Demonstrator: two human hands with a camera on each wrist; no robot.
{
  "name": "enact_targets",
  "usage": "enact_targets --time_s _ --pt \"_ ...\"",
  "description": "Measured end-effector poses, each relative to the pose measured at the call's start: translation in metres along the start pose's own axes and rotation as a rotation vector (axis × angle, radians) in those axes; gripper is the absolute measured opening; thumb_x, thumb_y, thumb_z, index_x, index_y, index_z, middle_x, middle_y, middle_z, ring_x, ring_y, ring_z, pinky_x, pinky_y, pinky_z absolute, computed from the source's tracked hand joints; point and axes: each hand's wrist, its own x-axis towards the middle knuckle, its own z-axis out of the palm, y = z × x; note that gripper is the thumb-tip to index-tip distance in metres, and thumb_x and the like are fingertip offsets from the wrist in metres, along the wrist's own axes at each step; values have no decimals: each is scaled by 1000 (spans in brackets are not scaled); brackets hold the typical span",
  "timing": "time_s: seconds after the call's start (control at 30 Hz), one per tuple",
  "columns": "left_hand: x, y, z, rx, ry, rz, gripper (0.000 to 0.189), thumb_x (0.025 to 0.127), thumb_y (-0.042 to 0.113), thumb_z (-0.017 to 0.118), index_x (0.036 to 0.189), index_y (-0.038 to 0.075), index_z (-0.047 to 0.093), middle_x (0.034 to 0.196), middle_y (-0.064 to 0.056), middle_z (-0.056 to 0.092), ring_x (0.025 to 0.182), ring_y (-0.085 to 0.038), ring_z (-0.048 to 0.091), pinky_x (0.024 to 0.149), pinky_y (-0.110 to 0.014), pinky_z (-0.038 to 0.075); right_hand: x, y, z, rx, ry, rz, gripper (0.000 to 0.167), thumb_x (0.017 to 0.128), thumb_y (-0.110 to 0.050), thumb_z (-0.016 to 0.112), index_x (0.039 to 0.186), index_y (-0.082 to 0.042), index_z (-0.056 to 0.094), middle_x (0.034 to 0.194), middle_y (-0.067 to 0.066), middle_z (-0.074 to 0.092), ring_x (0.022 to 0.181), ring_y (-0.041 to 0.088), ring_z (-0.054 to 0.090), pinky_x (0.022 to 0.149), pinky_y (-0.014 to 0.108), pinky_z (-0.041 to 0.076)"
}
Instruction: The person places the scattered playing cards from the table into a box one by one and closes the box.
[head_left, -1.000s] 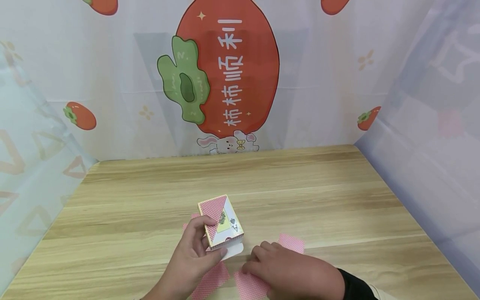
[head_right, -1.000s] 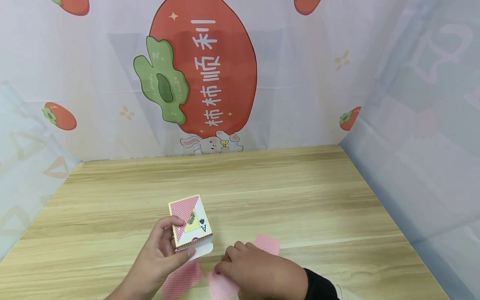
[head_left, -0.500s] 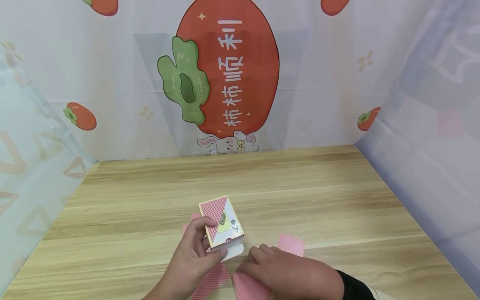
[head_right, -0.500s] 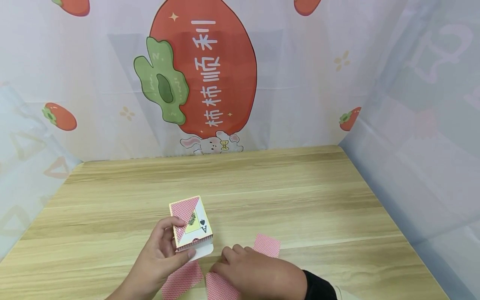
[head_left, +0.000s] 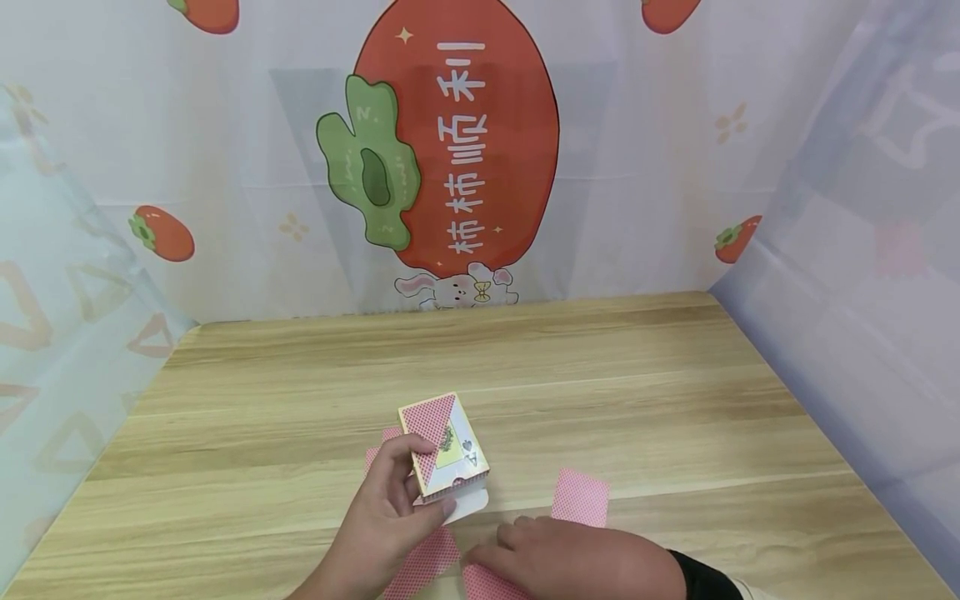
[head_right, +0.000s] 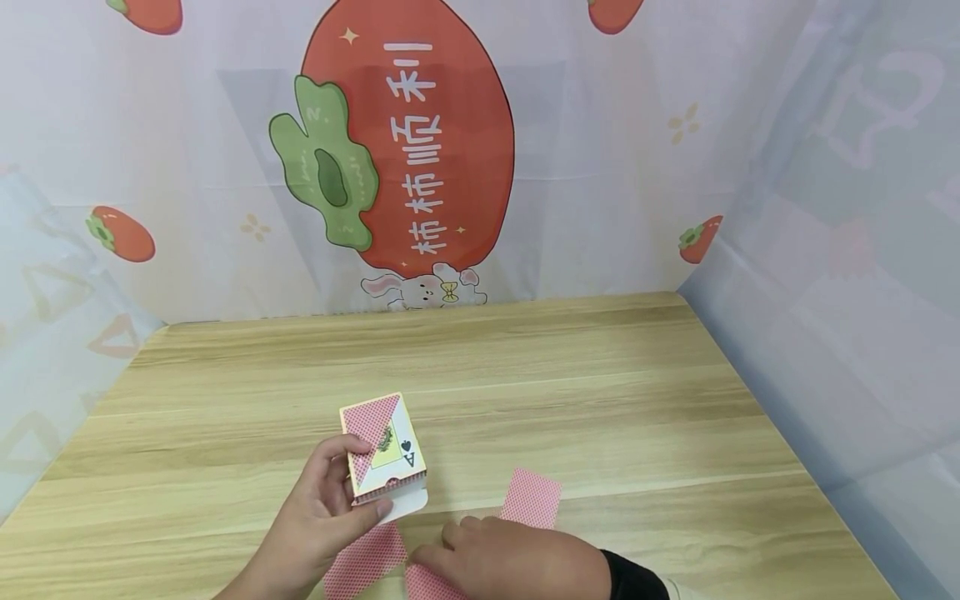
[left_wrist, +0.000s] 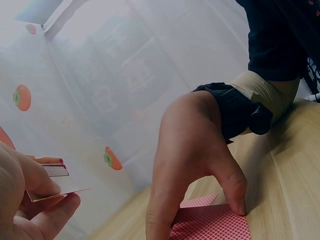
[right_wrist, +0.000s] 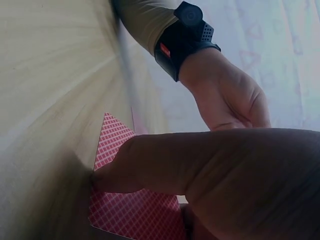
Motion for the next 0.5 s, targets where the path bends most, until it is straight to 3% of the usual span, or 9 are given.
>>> enact_targets --time_s 0.27,0.4,0.5 --pt "0 1 0 10 11 -30 56 90 -8 65 134 9 34 129 -15 47 110 -19 62 85 -29 59 -3 -1 -1 146 -118 25 52 102 -53 53 147 -29 46 108 -18 55 94 -8 49 76 10 45" --pt "0 1 0 15 24 -57 57 90 -7 66 134 8 33 130 -16 46 110 -20 62 85 -29 59 -4 -1 -1 61 -135 -13 48 105 -51 47 145 -24 50 104 -17 52 89 -7 45 73 8 41" --pt "0 1 0 17 31 -69 58 90 -6 67 134 8 32 131 -16 45 111 -21 62 85 -29 59 -5 -1 -3 -65 -132 -34 47 106 -51 42 141 -22 54 105 -16 54 88 -6 45 73 8 41"
